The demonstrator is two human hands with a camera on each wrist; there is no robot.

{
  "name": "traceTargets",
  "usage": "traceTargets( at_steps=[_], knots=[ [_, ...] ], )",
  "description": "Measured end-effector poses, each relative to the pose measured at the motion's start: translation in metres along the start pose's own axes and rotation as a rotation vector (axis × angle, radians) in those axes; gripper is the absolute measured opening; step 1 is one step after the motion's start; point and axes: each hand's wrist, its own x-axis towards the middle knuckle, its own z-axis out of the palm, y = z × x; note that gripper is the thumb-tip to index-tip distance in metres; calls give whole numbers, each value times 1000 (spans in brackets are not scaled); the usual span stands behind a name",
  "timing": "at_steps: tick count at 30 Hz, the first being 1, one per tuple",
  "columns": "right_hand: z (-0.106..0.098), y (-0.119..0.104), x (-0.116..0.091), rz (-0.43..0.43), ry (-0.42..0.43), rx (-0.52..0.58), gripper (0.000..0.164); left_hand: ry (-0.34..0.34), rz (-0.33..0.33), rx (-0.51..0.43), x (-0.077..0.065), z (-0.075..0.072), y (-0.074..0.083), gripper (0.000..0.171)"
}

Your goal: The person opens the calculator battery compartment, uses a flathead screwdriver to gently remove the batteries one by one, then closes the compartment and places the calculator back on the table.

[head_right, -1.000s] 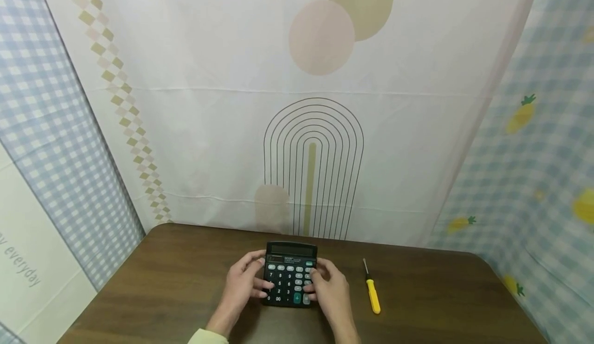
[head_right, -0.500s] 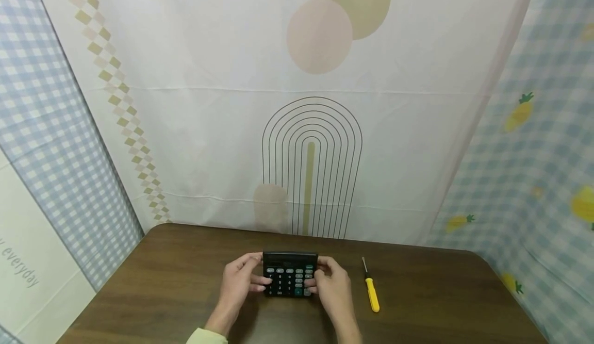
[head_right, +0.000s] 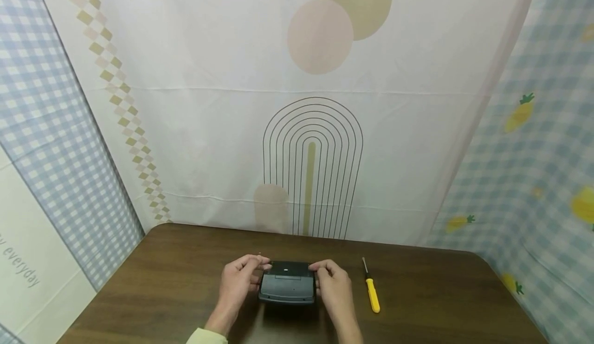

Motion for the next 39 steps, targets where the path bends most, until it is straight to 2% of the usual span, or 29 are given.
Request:
traceTargets(
  at_steps=[5, 9, 13, 17, 22, 29, 34, 39],
  knots=[
    [1, 2, 0, -17, 9, -65, 23, 7, 23, 34, 0, 1, -3, 13],
    [2, 4, 1, -20, 19, -100, 26, 1, 47, 37, 0, 1, -5, 15],
    [3, 5, 1, -24, 27, -124, 26, -1, 74, 82, 0, 1, -7, 17],
    [4, 6, 1, -25, 33, -93, 28, -12, 54, 71, 1, 1, -7, 20],
    [5, 6, 2, -14, 34, -78, 44, -32, 21, 34, 2, 1, -7, 27],
    [4, 10, 6, -38, 19, -116, 52, -52, -5, 108, 1, 2, -7, 36],
    [4, 12, 8, -40, 7, -155, 53, -70, -7, 122, 1, 1, -8, 39],
    [4, 13, 8, -22, -18, -174, 54, -95, -42, 134, 1, 0, -10, 41]
  ],
)
